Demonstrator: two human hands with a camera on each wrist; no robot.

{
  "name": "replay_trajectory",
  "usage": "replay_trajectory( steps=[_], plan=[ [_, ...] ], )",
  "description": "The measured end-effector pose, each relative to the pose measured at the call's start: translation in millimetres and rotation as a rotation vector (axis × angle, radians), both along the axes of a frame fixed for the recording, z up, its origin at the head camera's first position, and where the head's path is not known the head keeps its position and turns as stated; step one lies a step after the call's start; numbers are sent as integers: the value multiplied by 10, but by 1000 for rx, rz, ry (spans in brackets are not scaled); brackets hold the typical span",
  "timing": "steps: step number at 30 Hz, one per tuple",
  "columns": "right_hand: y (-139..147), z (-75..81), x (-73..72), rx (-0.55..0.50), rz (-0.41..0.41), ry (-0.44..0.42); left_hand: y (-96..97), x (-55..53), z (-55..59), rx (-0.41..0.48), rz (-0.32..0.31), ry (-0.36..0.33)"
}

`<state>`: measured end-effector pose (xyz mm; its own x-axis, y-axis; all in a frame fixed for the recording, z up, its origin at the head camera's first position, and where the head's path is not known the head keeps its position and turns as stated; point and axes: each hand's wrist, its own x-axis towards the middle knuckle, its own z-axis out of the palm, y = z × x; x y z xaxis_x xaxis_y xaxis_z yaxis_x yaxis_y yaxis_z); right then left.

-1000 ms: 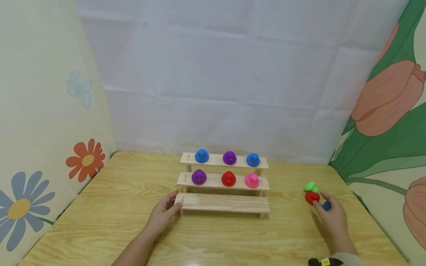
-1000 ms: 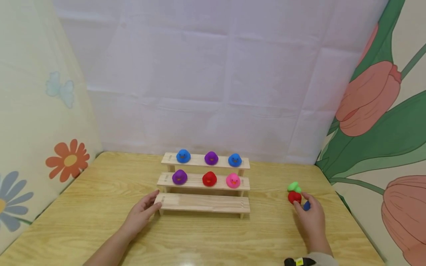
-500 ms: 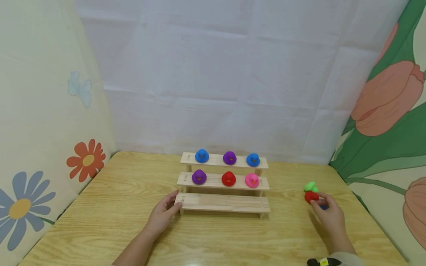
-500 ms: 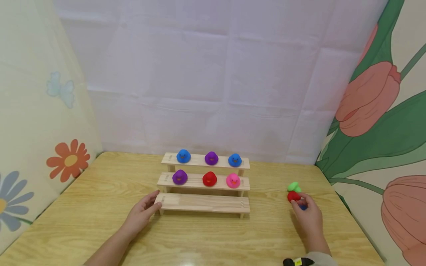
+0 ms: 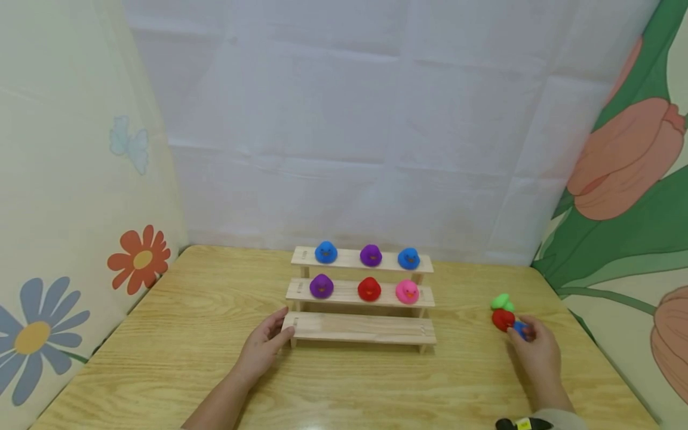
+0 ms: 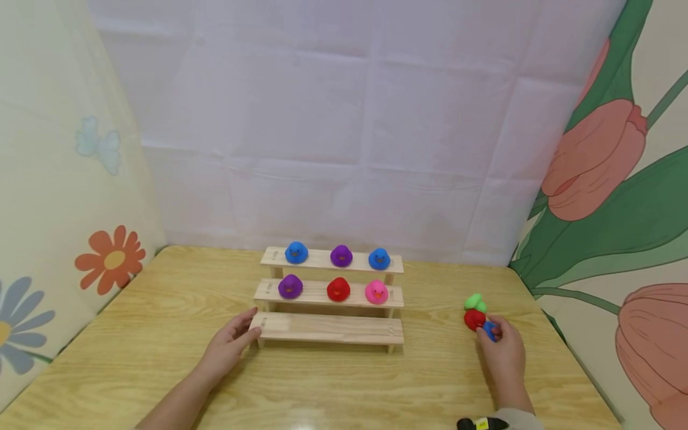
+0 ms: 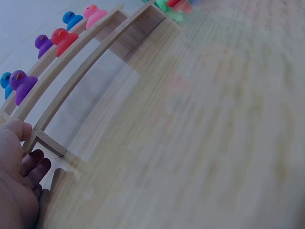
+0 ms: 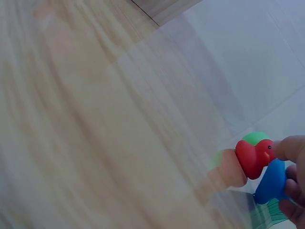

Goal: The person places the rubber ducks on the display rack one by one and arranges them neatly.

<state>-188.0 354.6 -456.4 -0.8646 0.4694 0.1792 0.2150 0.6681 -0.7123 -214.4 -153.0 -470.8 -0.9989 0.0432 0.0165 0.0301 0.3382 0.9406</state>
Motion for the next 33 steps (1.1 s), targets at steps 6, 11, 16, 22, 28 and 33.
replay_trajectory(
  steps=[6, 11, 16, 22, 28, 33],
  plan=[
    [12, -16, 6, -7, -50, -17, 3, -13, -12, 3, 3, -1],
    [23, -30, 4, -33, -101, -46, 2, -12, -18, 9, 2, 1],
    [37, -26, -14, -55, -137, -75, 5, -11, -9, 11, 2, -4],
    [42, -32, -26, -52, -126, -120, 6, -14, -7, 11, 4, -10],
    [9, -19, -9, -47, -93, -123, 5, -19, -15, 17, 10, -3],
    [-12, 18, 1, -62, -39, -119, 2, -8, -10, 20, 7, 5]
  ],
)
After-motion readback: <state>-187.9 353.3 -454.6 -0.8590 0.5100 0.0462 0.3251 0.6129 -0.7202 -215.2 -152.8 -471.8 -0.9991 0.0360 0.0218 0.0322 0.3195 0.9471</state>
